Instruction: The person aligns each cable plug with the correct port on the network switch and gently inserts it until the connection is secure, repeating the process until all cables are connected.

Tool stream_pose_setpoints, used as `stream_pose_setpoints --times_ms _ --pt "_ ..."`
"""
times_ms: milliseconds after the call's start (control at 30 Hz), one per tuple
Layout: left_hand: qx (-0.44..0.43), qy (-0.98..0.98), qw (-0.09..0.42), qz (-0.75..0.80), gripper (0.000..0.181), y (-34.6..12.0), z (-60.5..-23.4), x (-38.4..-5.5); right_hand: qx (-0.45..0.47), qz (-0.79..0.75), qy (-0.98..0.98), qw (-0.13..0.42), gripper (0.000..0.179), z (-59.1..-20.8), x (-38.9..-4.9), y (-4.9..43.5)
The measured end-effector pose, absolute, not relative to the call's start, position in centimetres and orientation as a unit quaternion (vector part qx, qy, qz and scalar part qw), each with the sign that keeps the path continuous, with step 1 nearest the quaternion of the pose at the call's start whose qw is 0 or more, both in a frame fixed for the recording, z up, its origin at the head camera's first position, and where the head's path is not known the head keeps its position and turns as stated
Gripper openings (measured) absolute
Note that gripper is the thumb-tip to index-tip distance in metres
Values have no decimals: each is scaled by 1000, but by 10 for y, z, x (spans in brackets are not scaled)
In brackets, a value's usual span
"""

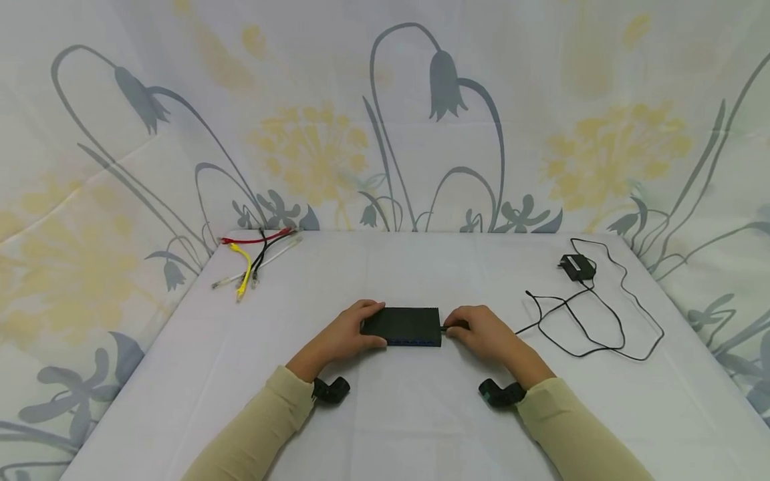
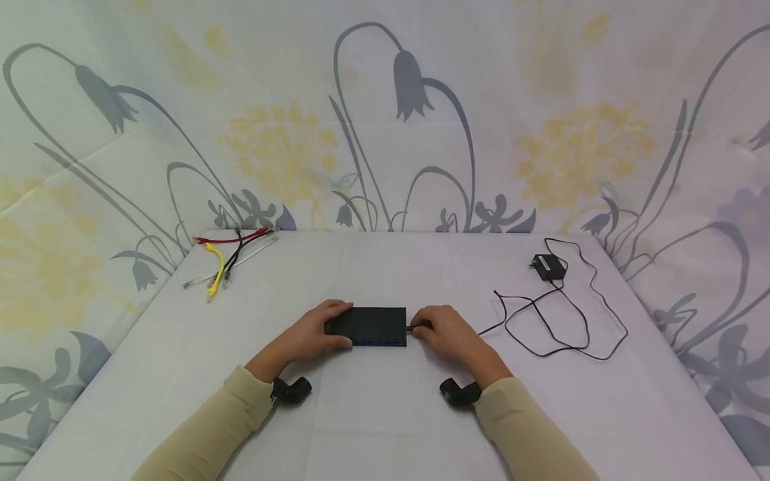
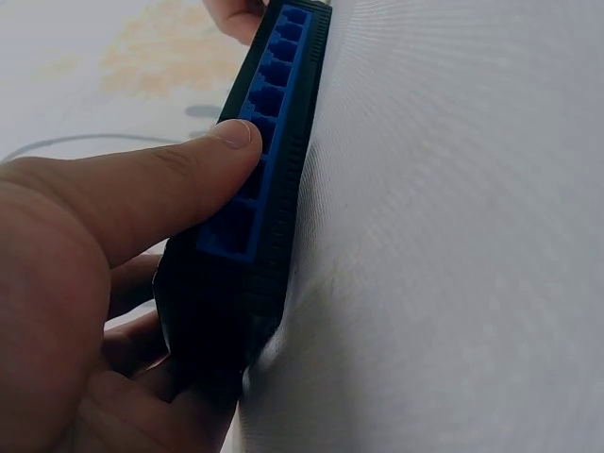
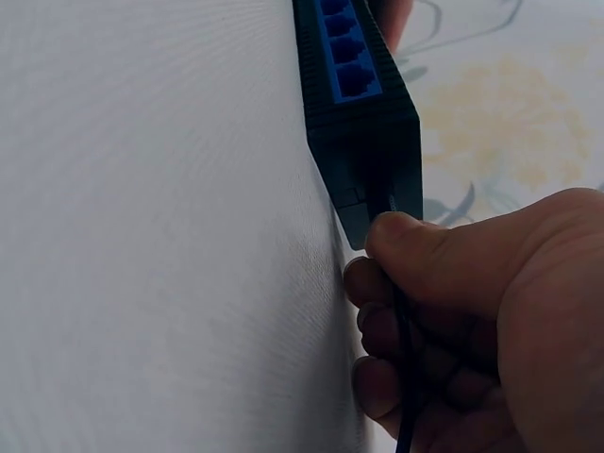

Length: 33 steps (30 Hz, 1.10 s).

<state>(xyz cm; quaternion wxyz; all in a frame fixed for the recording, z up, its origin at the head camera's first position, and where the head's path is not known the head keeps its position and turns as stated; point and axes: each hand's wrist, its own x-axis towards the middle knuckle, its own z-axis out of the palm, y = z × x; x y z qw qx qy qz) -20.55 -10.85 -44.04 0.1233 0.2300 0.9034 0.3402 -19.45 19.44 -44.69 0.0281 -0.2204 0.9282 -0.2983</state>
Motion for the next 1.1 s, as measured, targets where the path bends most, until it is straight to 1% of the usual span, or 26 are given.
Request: stream_pose_setpoints --times_ms 300,600,933,1100 --pt "233 905 124 334 77 -109 -443 -207 -213 -291 932 25 8 -445 -193 194" --pt "236 903 120 338 77 -109 -441 -206 -212 -295 931 40 5 -442 -192 195" --pt "229 908 110 332 71 -108 -439 -206 -239 -295 923 53 11 -441 -192 194" --pt "228 909 107 331 69 -107 -438 -208 -239 -291 924 60 14 -439 -191 193"
